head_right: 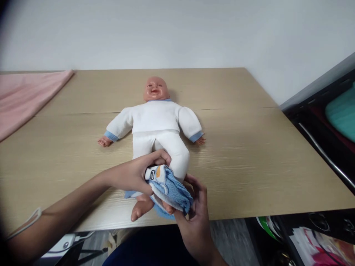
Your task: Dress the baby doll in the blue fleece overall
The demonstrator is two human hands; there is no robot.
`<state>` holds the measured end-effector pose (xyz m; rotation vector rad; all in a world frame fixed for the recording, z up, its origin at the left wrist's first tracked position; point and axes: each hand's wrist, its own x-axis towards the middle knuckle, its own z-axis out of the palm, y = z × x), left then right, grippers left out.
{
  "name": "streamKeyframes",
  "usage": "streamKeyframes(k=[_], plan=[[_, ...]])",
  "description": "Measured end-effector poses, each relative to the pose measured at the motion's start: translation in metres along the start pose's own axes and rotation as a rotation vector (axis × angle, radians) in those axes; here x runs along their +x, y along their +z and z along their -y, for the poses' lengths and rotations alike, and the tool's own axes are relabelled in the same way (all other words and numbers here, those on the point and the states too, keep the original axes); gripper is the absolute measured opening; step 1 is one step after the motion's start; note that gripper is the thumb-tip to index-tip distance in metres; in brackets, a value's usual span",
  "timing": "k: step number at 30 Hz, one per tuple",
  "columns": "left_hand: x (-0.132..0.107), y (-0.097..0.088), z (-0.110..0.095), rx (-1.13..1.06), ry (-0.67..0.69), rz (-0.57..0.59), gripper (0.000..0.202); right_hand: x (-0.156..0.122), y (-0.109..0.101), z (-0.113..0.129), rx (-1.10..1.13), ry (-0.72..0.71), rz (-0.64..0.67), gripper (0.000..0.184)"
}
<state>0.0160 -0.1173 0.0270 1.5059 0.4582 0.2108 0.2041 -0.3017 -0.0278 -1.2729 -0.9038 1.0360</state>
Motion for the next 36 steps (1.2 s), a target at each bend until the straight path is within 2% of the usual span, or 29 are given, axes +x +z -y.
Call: streamKeyframes(k=[2,6,10,13,17,21,24,27,29,31,33,36], plan=[[-0.001,-0.002,0.0,-0.003,0.002,0.016,0.065,0.003,-0.004,-0.001,-0.056,-0.003,0.0,0.062],[-0.003,-0.006,0.0,0.071,0.021,0.031,0.055,0.01,-0.017,-0.011,-0.26,-0.068,-0.024,0.05],[-0.003,-0.008,0.003,0.19,0.103,0.0,0.04,0.023,-0.026,-0.015,-0.368,-0.127,0.028,0.032],[-0.002,-0.009,0.004,0.252,0.141,-0.023,0.035,0.039,-0.027,-0.007,-0.405,-0.242,0.062,0.015],[-0.002,-0.008,0.003,0.235,0.164,-0.066,0.039,0.059,-0.028,0.01,-0.493,-0.383,0.082,0.014],[-0.002,-0.004,0.003,0.16,0.083,-0.143,0.053,0.066,-0.031,0.013,-0.491,-0.291,0.138,0.013],[-0.001,-0.001,0.003,0.117,0.099,-0.136,0.058,0.066,-0.032,0.01,-0.432,-0.211,0.092,0.023],[0.0,0.001,0.003,0.134,0.132,-0.162,0.041,0.069,-0.031,0.005,-0.348,-0.171,0.084,0.034],[0.0,0.0,0.003,0.126,0.142,-0.16,0.027,0.074,-0.032,0.002,-0.334,-0.127,0.145,0.032],[0.001,-0.001,0.004,0.129,0.149,-0.15,0.023,0.081,-0.034,0.002,-0.34,-0.072,0.205,0.03],[0.001,-0.003,0.004,0.141,0.144,-0.145,0.027,0.089,-0.038,0.006,-0.346,-0.034,0.276,0.032],[-0.001,-0.004,-0.001,0.194,0.108,-0.129,0.039,0.098,-0.049,0.022,-0.379,0.013,0.439,0.045]])
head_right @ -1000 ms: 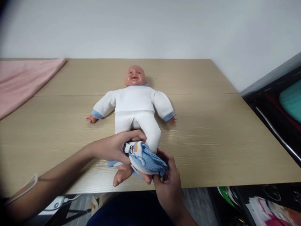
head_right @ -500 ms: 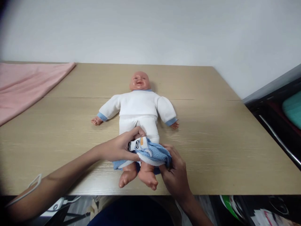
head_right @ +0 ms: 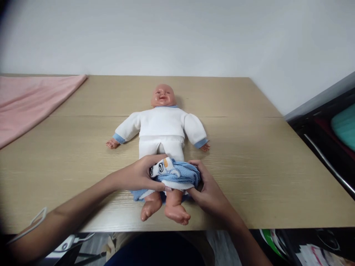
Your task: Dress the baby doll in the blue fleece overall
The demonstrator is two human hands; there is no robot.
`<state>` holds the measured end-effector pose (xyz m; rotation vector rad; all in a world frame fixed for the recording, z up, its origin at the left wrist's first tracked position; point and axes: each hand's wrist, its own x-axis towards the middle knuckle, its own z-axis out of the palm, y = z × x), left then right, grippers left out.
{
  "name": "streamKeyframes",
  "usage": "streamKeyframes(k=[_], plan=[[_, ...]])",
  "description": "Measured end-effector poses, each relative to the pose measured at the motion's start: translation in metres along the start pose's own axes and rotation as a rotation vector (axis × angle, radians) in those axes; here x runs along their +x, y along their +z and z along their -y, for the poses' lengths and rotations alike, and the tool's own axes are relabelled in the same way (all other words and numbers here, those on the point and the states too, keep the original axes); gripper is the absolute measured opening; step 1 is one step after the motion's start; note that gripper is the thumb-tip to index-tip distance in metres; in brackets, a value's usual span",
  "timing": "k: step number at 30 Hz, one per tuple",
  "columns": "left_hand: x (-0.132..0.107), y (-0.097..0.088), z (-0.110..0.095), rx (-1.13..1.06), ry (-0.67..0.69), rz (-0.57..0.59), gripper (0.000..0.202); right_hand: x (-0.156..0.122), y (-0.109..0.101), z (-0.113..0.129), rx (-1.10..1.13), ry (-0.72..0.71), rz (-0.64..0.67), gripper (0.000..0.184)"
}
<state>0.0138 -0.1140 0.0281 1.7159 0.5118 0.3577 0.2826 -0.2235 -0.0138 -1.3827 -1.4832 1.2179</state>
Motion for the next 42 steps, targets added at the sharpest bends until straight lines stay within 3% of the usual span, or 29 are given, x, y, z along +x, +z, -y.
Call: streamKeyframes(k=[4,8,13,17,21,24,29,32,36,38,42], plan=[[-0.011,0.001,-0.014,0.244,0.016,-0.036,0.053,-0.004,-0.029,0.021,-0.154,0.001,0.206,0.061],[-0.041,0.007,-0.022,0.398,0.026,-0.141,0.052,-0.001,-0.047,0.035,-0.278,-0.092,0.226,0.053],[-0.088,0.018,-0.01,0.449,-0.188,-0.433,0.048,0.016,-0.041,0.043,-0.322,-0.102,0.16,0.026],[-0.109,0.019,0.003,0.282,-0.344,-0.456,0.047,0.035,-0.035,0.054,-0.344,-0.118,0.26,0.022],[-0.109,0.017,0.009,0.218,-0.361,-0.411,0.043,0.059,-0.036,0.06,-0.3,-0.181,0.345,0.013],[-0.104,0.015,0.01,0.219,-0.256,-0.417,0.029,0.073,-0.035,0.056,-0.222,-0.196,0.325,0.014],[-0.092,0.013,0.013,0.122,-0.132,-0.556,0.016,0.089,-0.026,0.039,-0.058,-0.082,0.209,0.015],[-0.085,0.01,0.018,0.182,-0.107,-0.613,0.016,0.098,-0.023,0.029,-0.012,-0.054,0.231,0.024],[-0.079,0.009,0.022,0.289,-0.061,-0.529,0.025,0.103,-0.025,0.022,-0.05,-0.117,0.302,0.032],[-0.078,0.01,0.021,0.289,-0.076,-0.514,0.03,0.102,-0.026,0.022,-0.064,-0.152,0.308,0.032],[-0.076,0.01,0.02,0.24,-0.091,-0.566,0.021,0.097,-0.025,0.026,-0.111,-0.194,0.282,0.024]])
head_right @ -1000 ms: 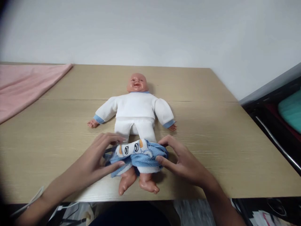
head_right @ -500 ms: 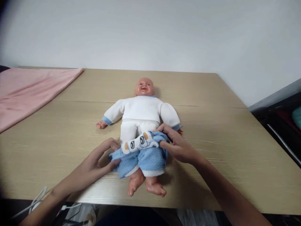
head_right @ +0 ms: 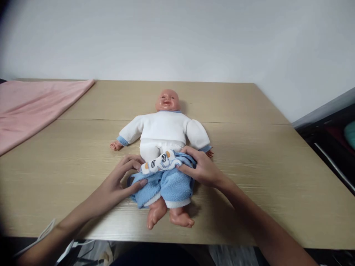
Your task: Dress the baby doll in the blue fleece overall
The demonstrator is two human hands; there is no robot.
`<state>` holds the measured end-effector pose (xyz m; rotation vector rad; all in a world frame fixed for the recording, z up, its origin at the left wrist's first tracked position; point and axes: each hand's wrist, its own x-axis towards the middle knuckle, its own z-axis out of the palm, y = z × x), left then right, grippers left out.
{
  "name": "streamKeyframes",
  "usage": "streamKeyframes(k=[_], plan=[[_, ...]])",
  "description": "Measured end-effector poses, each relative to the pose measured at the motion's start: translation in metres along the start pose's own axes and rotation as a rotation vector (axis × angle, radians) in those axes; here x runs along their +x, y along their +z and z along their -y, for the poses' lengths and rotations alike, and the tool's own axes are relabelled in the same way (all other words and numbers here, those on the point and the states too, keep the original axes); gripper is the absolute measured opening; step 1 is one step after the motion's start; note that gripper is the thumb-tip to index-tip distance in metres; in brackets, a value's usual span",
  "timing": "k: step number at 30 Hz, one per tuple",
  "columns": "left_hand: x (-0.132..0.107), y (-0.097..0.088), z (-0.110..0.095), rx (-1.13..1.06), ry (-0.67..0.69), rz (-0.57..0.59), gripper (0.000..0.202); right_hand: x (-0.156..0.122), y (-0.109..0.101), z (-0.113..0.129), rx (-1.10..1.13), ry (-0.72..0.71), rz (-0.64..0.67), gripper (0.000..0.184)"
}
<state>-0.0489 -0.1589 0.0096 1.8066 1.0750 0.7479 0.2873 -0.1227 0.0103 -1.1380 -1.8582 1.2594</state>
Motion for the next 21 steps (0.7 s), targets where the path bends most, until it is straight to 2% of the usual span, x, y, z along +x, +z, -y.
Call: streamKeyframes(k=[5,8,10,14,16,19,21], plan=[[0.011,0.002,0.01,-0.222,-0.112,-0.071,0.024,0.007,0.004,0.009,-0.136,-0.161,-0.103,0.015],[0.021,0.004,0.02,-0.26,-0.136,-0.115,0.026,0.017,0.008,0.012,-0.183,-0.212,-0.132,0.013],[0.026,0.004,0.026,-0.2,-0.086,-0.118,0.022,0.023,0.013,0.011,-0.196,-0.224,-0.162,0.013],[0.033,0.001,0.03,0.199,0.2,-0.285,0.012,0.026,0.02,0.005,-0.349,-0.328,-0.312,0.016],[0.036,-0.001,0.029,0.315,0.301,-0.29,0.012,0.024,0.021,0.001,-0.389,-0.382,-0.354,0.017],[0.046,-0.002,0.029,0.261,0.289,-0.209,0.008,0.024,0.019,-0.004,-0.332,-0.326,-0.343,0.012],[0.056,-0.002,0.03,0.205,0.224,-0.234,0.003,0.027,0.018,-0.007,-0.266,-0.245,-0.337,0.006]])
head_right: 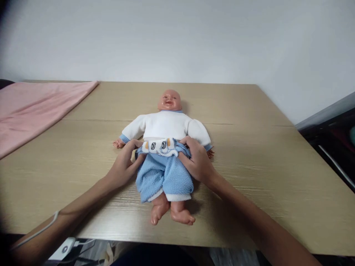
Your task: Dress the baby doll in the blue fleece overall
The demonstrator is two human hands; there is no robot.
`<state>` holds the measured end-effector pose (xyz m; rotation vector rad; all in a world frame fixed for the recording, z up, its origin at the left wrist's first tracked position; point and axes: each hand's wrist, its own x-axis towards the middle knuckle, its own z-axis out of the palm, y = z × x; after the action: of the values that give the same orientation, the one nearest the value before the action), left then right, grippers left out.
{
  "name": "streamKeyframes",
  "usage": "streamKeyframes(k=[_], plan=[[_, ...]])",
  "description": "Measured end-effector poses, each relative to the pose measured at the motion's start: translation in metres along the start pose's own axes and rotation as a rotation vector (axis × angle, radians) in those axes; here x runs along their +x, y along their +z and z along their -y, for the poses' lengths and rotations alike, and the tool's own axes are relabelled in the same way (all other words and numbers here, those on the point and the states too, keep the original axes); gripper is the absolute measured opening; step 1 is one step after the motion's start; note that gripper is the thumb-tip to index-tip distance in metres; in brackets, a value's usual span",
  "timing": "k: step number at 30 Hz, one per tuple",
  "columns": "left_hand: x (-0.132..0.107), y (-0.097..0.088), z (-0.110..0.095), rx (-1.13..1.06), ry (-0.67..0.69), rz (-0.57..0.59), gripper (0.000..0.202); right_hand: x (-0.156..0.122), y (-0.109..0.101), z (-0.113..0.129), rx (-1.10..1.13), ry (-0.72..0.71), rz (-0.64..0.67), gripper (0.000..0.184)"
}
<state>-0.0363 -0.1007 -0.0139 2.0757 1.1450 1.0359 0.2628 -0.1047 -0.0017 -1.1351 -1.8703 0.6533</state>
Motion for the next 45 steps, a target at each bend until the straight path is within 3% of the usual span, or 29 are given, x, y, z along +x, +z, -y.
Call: streamKeyframes(k=[5,12,15,20,26,30,37,45], plan=[[0.031,0.013,0.011,-0.146,-0.142,-0.084,0.013,0.01,0.005,-0.011,0.14,0.181,-0.058,0.019],[0.064,0.017,0.018,-0.412,-0.312,0.069,0.044,0.022,0.013,-0.033,0.342,0.354,-0.18,0.028],[0.064,0.015,0.019,-0.454,-0.33,0.075,0.048,0.025,0.013,-0.035,0.38,0.365,-0.145,0.03],[0.052,0.012,0.02,-0.388,-0.272,0.045,0.035,0.021,0.005,-0.028,0.37,0.329,-0.032,0.03],[0.042,0.008,0.021,-0.088,-0.138,-0.029,0.03,0.006,-0.003,-0.037,0.253,0.225,-0.067,0.032],[0.042,0.009,0.024,-0.041,-0.033,-0.07,0.024,0.002,-0.004,-0.038,0.229,0.096,-0.094,0.029],[0.046,0.009,0.025,-0.137,-0.179,-0.035,0.035,0.008,-0.002,-0.042,0.422,0.29,-0.106,0.048],[0.061,0.012,0.042,-0.293,-0.252,-0.01,0.046,0.029,0.002,-0.056,0.498,0.361,-0.034,0.059]])
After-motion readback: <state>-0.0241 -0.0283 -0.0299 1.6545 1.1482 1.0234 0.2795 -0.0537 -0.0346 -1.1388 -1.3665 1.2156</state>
